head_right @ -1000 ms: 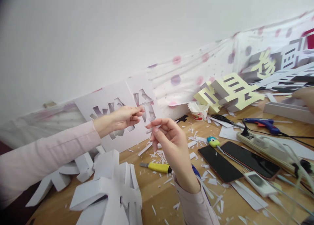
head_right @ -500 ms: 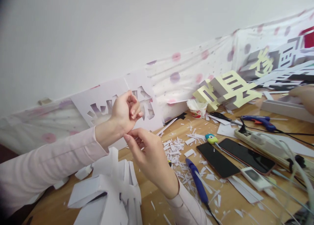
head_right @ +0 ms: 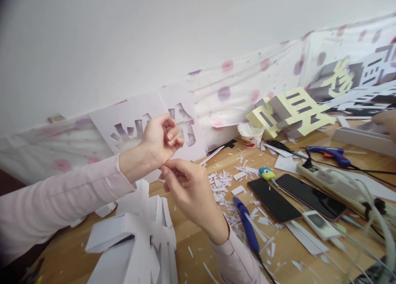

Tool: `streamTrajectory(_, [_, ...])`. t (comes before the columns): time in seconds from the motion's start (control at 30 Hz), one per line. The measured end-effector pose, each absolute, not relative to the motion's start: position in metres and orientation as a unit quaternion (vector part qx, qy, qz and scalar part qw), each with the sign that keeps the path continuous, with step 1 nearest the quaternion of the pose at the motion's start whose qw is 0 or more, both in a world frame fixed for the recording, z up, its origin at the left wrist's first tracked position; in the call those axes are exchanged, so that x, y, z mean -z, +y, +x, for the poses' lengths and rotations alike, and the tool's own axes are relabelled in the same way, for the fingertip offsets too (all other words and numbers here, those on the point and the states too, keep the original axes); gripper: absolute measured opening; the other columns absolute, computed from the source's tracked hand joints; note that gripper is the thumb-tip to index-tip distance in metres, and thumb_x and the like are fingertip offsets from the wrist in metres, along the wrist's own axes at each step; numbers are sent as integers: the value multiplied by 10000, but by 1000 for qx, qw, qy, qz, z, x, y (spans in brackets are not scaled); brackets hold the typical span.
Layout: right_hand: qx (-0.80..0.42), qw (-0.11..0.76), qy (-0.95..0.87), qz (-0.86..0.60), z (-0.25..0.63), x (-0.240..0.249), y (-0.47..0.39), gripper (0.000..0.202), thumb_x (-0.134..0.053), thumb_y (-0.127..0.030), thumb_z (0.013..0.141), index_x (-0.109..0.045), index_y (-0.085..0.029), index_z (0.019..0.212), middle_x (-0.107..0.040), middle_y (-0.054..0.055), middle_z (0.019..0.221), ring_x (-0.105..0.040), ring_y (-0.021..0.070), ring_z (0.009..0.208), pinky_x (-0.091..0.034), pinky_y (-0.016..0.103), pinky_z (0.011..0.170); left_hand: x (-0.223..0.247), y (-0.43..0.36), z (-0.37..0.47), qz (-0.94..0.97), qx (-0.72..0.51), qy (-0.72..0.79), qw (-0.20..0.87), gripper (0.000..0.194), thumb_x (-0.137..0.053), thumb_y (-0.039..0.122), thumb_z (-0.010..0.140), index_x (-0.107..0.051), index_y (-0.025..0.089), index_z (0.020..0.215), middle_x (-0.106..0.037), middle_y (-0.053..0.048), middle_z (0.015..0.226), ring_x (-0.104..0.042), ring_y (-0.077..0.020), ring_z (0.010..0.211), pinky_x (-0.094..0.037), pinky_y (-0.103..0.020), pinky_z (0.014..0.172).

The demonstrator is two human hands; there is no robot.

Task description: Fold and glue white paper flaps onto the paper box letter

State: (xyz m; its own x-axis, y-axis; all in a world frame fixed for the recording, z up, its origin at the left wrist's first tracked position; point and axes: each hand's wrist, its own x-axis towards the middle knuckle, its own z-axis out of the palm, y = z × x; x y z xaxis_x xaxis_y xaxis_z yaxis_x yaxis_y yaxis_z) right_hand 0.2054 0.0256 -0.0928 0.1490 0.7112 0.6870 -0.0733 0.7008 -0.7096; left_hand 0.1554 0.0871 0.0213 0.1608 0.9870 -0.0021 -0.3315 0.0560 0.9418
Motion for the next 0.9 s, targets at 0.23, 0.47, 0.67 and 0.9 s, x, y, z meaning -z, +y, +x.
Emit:
streamTrajectory(0.23, [-256,702,-608,-268,207,95,30,131,-605,-243,966,-709,-212,892,-719,-2,742,-675,121,587,-572,240,579,-23,88,151,421,-515,374,646,329,-447,161,925,-440,211,600,-313,77,352,-255,-64,317,-337,-175,423])
streamTrajectory(0.47, [-236,685,-623,-295,209,96,30,170,-582,-283,987,-701,-211,890,-736,2,737,-683,124,587,-562,244,576,-25,89,150,442,-497,369,649,411,-401,174,971,-440,198,563,-312,69,344,-259,-49,310,-344,-164,421])
streamTrajectory(0.67, [-182,627,-638,-409,225,102,41,152,-644,-291,931,-731,-202,844,-722,25,687,-645,170,605,-510,307,587,-47,94,114,550,-450,356,607,302,-569,106,933,-685,109,654,-547,-11,457,-517,-99,417,-455,-207,502])
streamTrajectory(0.9, [-181,539,-693,-443,236,104,51,194,-640,-288,926,-772,-164,997,-727,65,825,-649,207,714,-495,364,690,-47,62,10,810,-342,418,228,108,-824,247,769,-816,250,877,-800,-14,896,-716,-174,842,-539,-269,779])
